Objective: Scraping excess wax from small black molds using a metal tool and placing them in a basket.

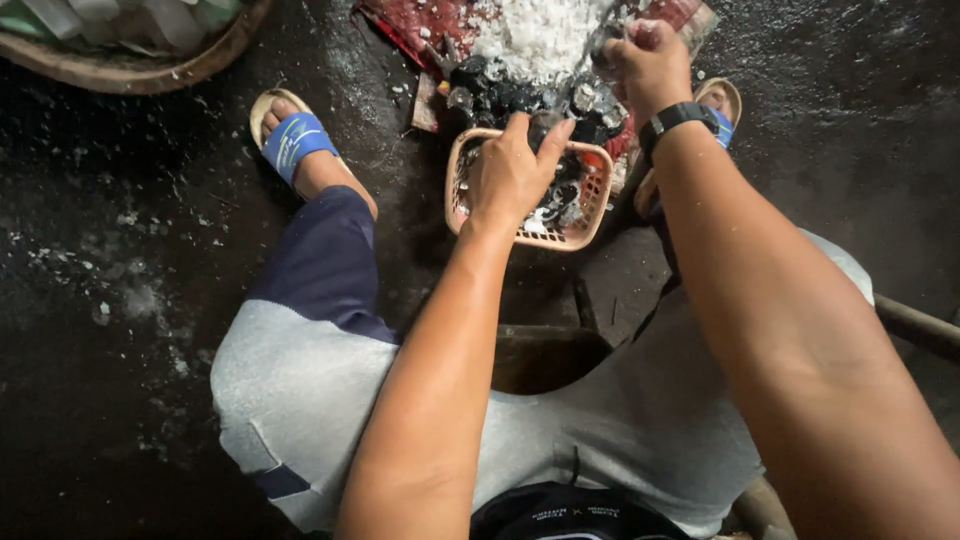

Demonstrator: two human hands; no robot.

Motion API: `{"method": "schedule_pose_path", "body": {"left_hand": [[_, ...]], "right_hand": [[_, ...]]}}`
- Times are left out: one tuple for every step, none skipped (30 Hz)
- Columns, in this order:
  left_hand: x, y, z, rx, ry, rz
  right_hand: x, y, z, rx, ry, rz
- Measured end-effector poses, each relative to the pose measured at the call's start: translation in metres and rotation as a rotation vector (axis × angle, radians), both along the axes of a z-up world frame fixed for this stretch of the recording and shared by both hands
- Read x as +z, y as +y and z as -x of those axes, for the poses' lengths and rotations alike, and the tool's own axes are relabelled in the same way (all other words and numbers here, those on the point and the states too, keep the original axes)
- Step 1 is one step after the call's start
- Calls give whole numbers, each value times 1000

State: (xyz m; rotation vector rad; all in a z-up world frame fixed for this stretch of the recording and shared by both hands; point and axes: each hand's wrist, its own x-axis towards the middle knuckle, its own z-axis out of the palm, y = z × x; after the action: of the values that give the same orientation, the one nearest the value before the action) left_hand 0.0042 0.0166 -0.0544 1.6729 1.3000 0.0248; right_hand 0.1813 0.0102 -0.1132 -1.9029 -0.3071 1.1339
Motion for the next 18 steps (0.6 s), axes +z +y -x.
{"method": "schedule_pose_path", "body": {"left_hand": [[-3,-1,0,1,2,2],[-6,-2,0,31,-30,-64],[-10,-3,1,60,-62,-131],[-11,-4,1,60,-61,-130],[-12,-3,0,37,-63,-78],[-13,-3,0,14,-65,-25],[-13,-6,1,15,-66,-26],[-13,-8,2,46,-37,-30],[-13,-9,3,79,-8,-39],[-18,-7,2,81,-9,-46],[-22,-6,2,45,-63,-50],[-27,-6,2,10,-117,-55],[-24,-8,2,7,-118,-52],[-21,-9,3,60,-94,-112],[-18,-6,3,115,-72,-180],[-14,-1,0,114,-76,-186],[-10,1,-1,37,1,-113],[-6,2,-1,-41,78,-40]], "right_hand": [[-3,-1,-2,1,2,2],[-6,-2,-4,19,-17,24],[-10,-3,-7,36,-37,45],[-3,-3,-4,36,-35,46],[4,-2,-2,15,5,47],[10,-1,-1,-6,45,48],[4,-1,-4,-5,44,47],[-2,-1,-7,-43,71,23],[-8,2,-10,-79,98,-7],[2,5,-7,-77,98,-13],[11,5,-3,-74,92,33],[20,4,1,-71,87,79],[12,3,-1,-74,86,82],[4,1,-3,-121,153,12],[-3,4,-7,-165,219,-67],[-4,7,-8,-165,216,-73],[-5,6,-7,-133,202,-65],[-7,3,-7,-100,187,-56]]}}
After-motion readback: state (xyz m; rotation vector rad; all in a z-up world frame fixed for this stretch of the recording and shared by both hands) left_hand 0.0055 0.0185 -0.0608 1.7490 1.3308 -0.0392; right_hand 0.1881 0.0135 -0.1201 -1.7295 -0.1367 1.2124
